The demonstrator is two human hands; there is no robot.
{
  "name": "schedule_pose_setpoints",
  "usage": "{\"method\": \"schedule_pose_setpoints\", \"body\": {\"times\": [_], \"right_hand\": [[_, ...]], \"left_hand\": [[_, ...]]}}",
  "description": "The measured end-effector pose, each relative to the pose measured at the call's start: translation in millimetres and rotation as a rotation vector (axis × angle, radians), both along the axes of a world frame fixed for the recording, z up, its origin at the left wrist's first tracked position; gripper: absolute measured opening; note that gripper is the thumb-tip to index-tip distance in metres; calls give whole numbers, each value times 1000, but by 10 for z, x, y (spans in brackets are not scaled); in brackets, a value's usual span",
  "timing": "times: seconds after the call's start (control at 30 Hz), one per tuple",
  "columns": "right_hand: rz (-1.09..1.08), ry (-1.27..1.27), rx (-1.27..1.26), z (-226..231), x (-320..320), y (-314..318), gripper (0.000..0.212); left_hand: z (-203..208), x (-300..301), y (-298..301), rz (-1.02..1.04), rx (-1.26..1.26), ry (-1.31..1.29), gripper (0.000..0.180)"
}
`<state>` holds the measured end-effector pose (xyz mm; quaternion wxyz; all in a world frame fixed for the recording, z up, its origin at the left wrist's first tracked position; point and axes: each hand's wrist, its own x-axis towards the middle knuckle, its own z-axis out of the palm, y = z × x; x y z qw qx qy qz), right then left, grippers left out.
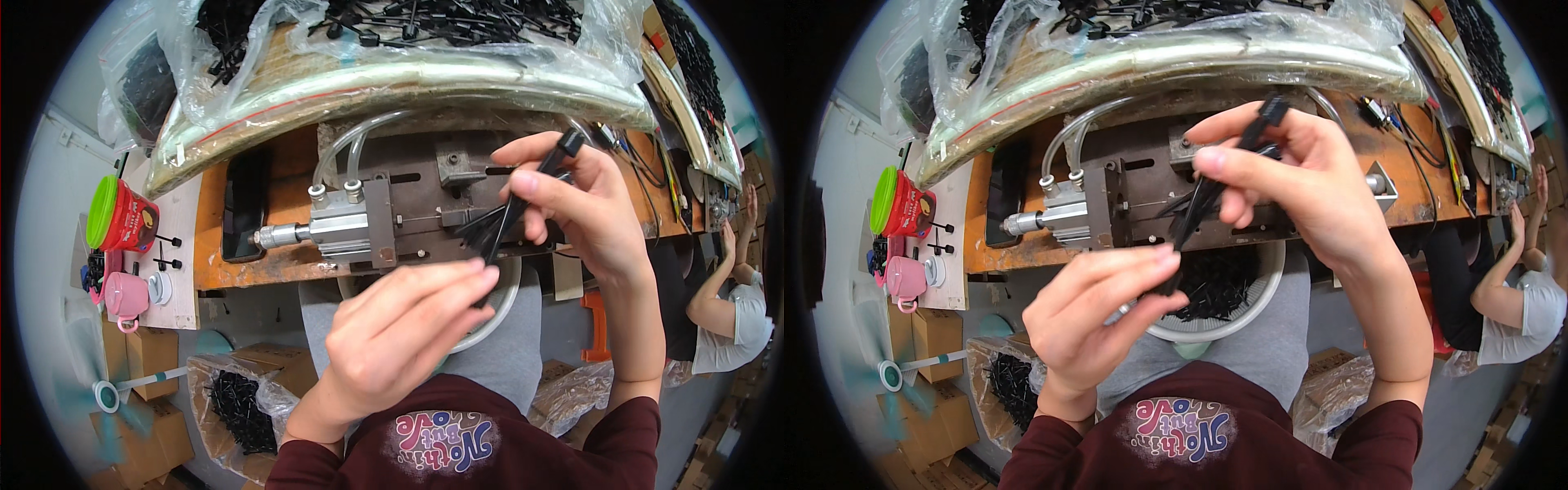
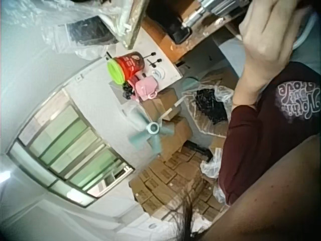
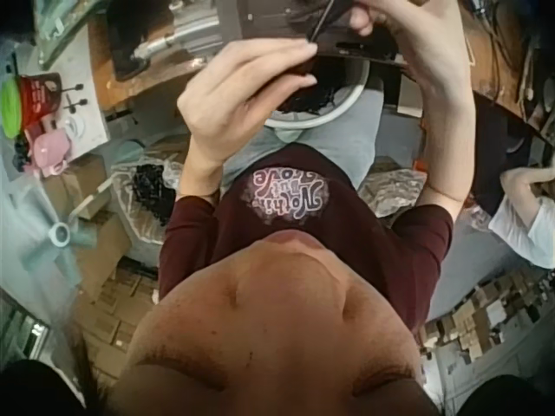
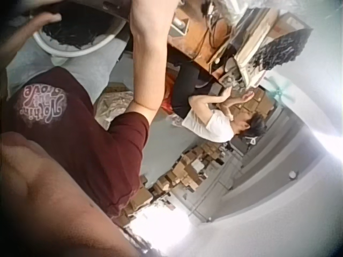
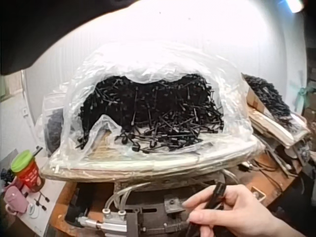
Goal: Manually assemble small electronic parts using a workshop fixture.
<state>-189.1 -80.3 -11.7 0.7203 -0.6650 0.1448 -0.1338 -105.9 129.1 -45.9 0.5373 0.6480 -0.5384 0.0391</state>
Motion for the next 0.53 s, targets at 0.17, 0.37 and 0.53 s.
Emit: {"method": "schedule_pose_setpoints", "body": {"times": [0.17, 0.37, 0.53], "right_hand": [[-202, -48, -39, -168, -239, -132, 23], [-241, -89, -13, -254, -388, -22, 15], [-236, -56, 8, -314, -486, -3, 18]], "left_hand": [[-288, -119, -54, 69, 101, -20, 33], [-568, -40, -261, 154, 272, -372, 25], [-502, -40, -320, 158, 349, -342, 28]]}}
